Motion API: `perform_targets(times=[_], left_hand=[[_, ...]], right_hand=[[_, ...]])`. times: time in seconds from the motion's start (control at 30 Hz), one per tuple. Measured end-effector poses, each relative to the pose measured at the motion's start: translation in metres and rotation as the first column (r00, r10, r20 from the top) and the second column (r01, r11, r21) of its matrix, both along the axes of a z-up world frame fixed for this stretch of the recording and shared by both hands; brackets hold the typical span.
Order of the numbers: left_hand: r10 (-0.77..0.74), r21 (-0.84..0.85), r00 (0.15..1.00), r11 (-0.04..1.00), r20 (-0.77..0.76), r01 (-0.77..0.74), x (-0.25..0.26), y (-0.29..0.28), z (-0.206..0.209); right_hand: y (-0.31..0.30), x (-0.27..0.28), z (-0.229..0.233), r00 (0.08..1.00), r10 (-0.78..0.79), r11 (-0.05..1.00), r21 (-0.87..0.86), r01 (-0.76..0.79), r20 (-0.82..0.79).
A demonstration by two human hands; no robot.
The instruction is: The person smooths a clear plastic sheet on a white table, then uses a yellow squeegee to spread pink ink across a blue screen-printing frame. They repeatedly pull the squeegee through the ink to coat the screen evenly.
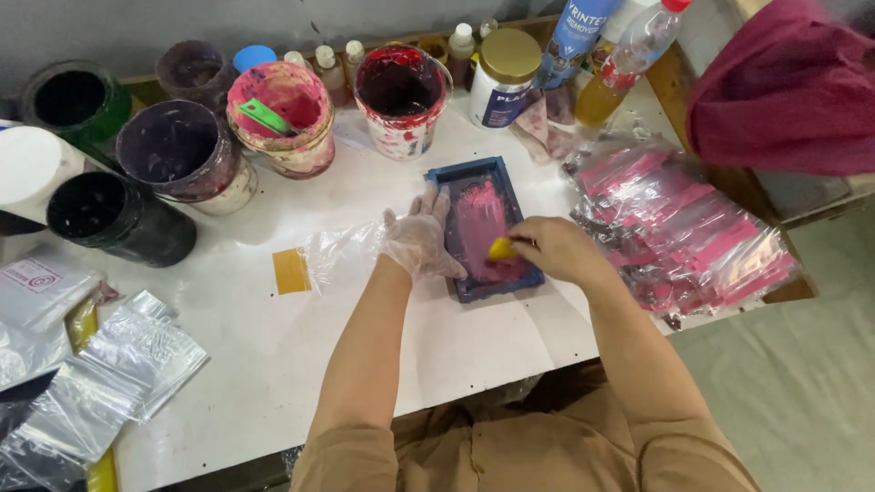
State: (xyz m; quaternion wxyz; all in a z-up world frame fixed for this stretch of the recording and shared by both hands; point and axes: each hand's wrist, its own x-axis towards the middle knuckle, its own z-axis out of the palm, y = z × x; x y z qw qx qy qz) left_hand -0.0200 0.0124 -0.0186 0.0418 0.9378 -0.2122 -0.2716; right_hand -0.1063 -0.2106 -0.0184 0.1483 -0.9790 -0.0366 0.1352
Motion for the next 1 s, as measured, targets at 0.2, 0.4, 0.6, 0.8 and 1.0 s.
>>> perform_targets(times=[0.2,0.4,0.6,0.8,1.0], left_hand=[[0.024,0.053,0.999,0.998,0.044,-0.026,0.0,0.002,0.01],[-0.056,-0.01,0.996,0.998,-0.071,0.056,-0.004,0.011,0.053],[-0.064,0.0,0.991,0.998,-0.114,0.064,0.001,0.01,0.046],[-0.066,-0.011,0.992,0.998,-0.109,0.066,0.002,0.008,0.036],[-0.057,0.0,0.996,0.998,-0.075,0.057,-0.001,0.008,0.038]], right_hand=[[-0.022,0.041,-0.033,0.971,-0.231,0.918,0.345,0.195,0.066],[-0.005,0.042,0.0,0.956,-0.263,0.942,0.25,0.224,0.131],[0.013,0.005,0.017,0.956,-0.292,0.956,0.045,0.291,0.031],[0.028,-0.011,0.001,0.926,-0.317,0.947,0.017,0.32,0.206],[0.029,-0.017,-0.022,0.906,-0.353,0.929,-0.03,0.37,0.233]])
